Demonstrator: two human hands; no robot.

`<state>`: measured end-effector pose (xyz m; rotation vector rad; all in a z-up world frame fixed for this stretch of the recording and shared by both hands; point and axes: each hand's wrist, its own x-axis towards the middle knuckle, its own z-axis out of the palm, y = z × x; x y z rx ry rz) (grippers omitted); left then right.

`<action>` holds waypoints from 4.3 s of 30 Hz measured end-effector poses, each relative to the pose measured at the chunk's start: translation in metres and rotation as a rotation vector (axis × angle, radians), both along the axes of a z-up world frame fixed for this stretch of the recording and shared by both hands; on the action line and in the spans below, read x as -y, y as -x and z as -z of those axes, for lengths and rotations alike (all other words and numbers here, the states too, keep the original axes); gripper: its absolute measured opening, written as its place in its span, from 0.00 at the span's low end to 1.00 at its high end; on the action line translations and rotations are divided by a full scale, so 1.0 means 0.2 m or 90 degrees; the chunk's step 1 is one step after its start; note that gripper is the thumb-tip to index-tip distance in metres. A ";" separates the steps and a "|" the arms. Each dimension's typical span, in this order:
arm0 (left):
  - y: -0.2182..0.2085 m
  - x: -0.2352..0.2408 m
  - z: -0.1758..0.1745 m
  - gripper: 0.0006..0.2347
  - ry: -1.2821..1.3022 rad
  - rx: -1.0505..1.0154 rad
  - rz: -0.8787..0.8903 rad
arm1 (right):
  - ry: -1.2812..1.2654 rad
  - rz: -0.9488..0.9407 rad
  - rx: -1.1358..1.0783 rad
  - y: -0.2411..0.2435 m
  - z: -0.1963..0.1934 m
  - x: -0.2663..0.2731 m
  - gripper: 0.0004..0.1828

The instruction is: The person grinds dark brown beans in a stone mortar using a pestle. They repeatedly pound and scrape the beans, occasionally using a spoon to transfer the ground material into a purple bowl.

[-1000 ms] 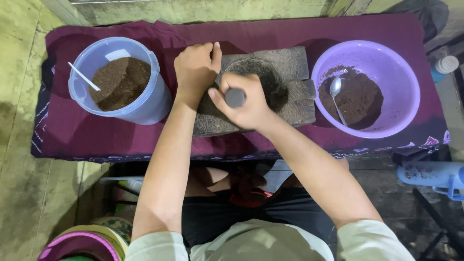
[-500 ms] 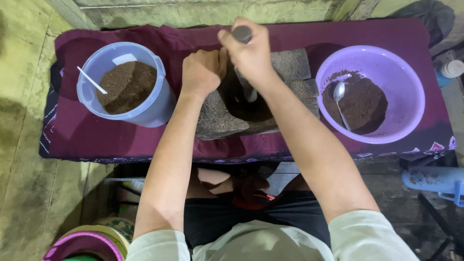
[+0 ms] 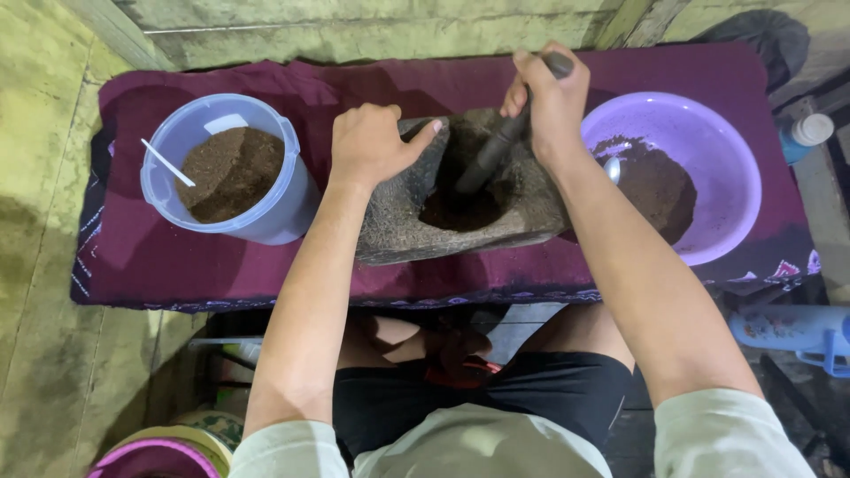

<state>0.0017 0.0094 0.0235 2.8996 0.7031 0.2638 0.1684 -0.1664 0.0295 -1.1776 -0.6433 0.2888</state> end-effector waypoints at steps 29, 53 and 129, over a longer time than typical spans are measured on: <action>-0.48 0.58 -0.02 0.25 0.377 0.417 0.128 | 0.439 0.218 0.180 -0.17 0.24 0.08 0.16; 0.27 0.67 -0.09 0.21 0.580 0.596 0.407 | 0.832 0.000 0.632 0.12 -0.02 0.16 0.28; 0.08 0.61 -0.06 0.19 0.472 0.630 0.335 | 0.525 0.082 0.579 -0.19 0.29 0.10 0.28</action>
